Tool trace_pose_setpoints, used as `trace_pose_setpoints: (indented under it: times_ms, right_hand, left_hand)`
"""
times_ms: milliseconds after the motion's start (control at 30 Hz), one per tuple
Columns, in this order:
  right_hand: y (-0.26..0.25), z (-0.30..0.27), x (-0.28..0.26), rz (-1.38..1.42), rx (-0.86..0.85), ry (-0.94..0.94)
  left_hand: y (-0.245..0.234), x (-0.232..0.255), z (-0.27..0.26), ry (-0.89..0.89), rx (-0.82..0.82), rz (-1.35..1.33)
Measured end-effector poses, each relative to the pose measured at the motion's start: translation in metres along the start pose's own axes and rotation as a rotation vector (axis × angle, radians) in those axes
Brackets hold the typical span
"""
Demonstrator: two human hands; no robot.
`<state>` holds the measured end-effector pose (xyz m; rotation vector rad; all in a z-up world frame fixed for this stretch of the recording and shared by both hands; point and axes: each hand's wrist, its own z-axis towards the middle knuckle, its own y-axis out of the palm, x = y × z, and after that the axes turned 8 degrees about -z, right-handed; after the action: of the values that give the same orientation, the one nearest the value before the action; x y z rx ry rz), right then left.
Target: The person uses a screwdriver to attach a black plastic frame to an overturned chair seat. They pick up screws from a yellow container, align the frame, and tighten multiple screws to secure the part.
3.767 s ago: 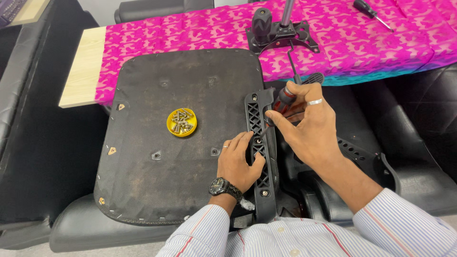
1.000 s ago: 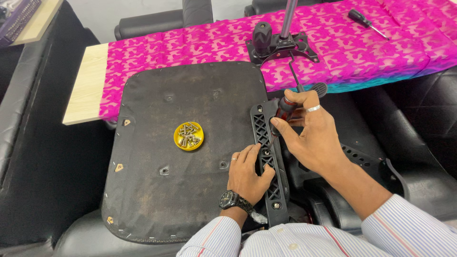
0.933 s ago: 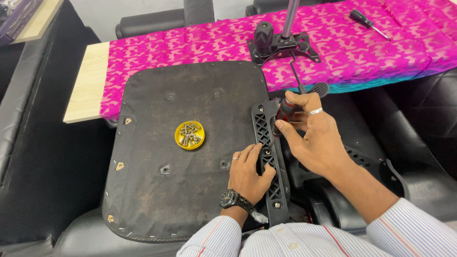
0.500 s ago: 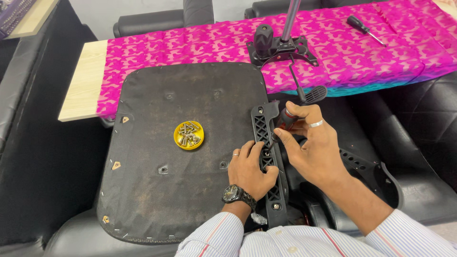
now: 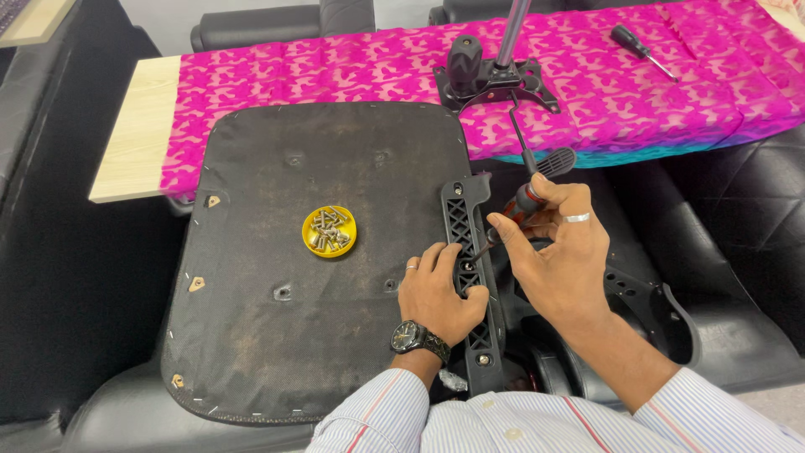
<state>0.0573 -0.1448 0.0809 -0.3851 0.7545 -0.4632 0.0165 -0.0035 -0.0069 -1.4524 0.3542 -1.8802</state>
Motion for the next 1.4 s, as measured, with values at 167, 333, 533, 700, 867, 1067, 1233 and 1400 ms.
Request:
trace_pose_setpoints:
  times_ms: [167,333,533,700,867,1067,1233,1400]
  right_hand:
    - [-0.003,0.004,-0.003,0.01,-0.065,0.099]
    - [-0.003,0.006,-0.004,0.034,-0.087,0.126]
    - [0.005,0.001,-0.001,0.05,0.013,-0.002]
    - [0.01,-0.004,-0.003,0.009,0.093,-0.033]
    - [0.01,-0.003,-0.005,-0.009,0.098,-0.027]
    - [0.002,-0.002,-0.001,0.052,-0.009,0.053]
    - [0.005,-0.006,0.003,0.06,0.001,0.044]
    - [0.015,-0.012,0.001,0.046,0.087,-0.035]
  left_hand:
    - [0.0,0.0,0.0,0.017,0.013,0.001]
    - [0.0,0.0,0.0,-0.006,0.005,-0.01]
    - [0.001,-0.001,0.0,0.007,0.023,-0.005]
    - [0.001,0.0,-0.001,-0.006,0.032,-0.014]
    - [0.001,0.001,0.0,-0.009,0.035,-0.022]
    - [-0.002,0.001,0.0,-0.027,0.014,-0.018]
    - [-0.001,0.002,0.0,-0.024,0.026,-0.023]
    - [-0.001,0.002,-0.001,-0.044,0.008,-0.031]
